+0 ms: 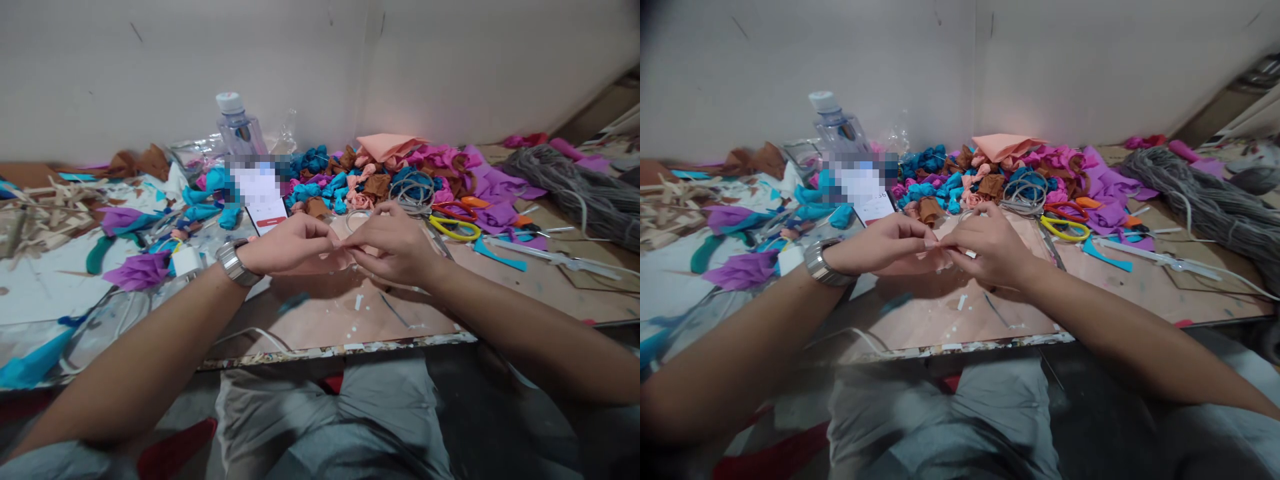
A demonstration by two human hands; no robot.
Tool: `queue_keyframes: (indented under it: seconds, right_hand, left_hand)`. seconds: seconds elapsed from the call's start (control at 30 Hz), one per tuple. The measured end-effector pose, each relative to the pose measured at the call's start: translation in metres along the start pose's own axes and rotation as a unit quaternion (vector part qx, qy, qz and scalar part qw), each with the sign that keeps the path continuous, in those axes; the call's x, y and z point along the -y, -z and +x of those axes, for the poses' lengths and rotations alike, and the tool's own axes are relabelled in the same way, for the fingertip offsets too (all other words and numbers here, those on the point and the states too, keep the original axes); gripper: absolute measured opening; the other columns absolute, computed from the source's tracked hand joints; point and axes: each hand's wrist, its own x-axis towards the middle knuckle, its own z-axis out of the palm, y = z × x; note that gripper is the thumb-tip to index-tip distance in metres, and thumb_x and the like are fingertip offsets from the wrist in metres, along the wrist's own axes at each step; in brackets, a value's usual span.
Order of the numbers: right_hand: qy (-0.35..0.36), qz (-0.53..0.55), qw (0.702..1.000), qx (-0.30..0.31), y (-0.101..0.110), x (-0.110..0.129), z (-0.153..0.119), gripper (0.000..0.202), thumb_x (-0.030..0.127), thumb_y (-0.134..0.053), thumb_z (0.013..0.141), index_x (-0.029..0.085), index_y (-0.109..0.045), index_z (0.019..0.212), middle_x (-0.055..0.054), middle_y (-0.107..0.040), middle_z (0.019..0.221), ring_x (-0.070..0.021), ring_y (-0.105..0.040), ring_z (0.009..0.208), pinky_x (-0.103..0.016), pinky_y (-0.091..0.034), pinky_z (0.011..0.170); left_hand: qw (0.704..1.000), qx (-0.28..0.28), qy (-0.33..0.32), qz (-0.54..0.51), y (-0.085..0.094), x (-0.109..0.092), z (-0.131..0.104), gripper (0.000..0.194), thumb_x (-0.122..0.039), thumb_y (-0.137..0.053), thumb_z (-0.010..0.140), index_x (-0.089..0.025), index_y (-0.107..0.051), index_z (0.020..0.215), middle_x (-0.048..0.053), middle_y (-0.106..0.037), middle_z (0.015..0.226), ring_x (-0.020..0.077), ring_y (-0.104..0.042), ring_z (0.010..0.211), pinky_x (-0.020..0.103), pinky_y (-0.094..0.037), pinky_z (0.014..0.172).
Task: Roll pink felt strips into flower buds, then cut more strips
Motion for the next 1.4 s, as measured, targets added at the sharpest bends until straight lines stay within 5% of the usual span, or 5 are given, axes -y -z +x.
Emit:
queue_keyframes:
  seconds: [0.63,0.83,1.4]
  right_hand:
    - [-0.041,-0.029,0.999,-0.007,-0.006,0.0,0.001,0.007,0.022,-0.063,0.095,0.023,-0.07,0.092,-0.001,-0.079,0.087,-0.0201,-0.071,0.084,-0.043,-0.037,0.091]
    - [-0.085,-0.005,0.996,-0.019,-0.007,0.001,0.002,0.004,0.021,-0.066,0.089,0.021,-0.07,0.09,-0.01,-0.07,0.12,-0.0278,-0.066,0.116,-0.046,-0.042,0.097]
    - [-0.159,0.15,0.975,0.045,-0.003,-0.002,0.008,0.012,0.013,-0.063,0.086,0.021,-0.066,0.077,-0.008,-0.069,0.112,-0.0243,-0.065,0.11,-0.043,-0.046,0.1]
  left_hand:
    - [0.996,-0.084,-0.014,0.017,-0.01,0.005,0.004,0.027,-0.029,-0.059,0.089,-0.012,-0.079,0.082,0.0,-0.07,0.072,0.0101,-0.057,0.066,0.022,-0.04,0.064]
    - [0.989,-0.114,-0.021,0.094,-0.015,0.001,0.002,0.028,-0.031,-0.058,0.089,-0.012,-0.074,0.075,-0.001,-0.061,0.061,0.0094,-0.049,0.058,0.024,-0.034,0.057]
    - [0.922,-0.111,-0.145,0.341,-0.018,-0.003,-0.001,0.027,-0.025,-0.053,0.095,-0.015,-0.071,0.077,0.003,-0.067,0.067,0.0129,-0.055,0.059,0.027,-0.031,0.058]
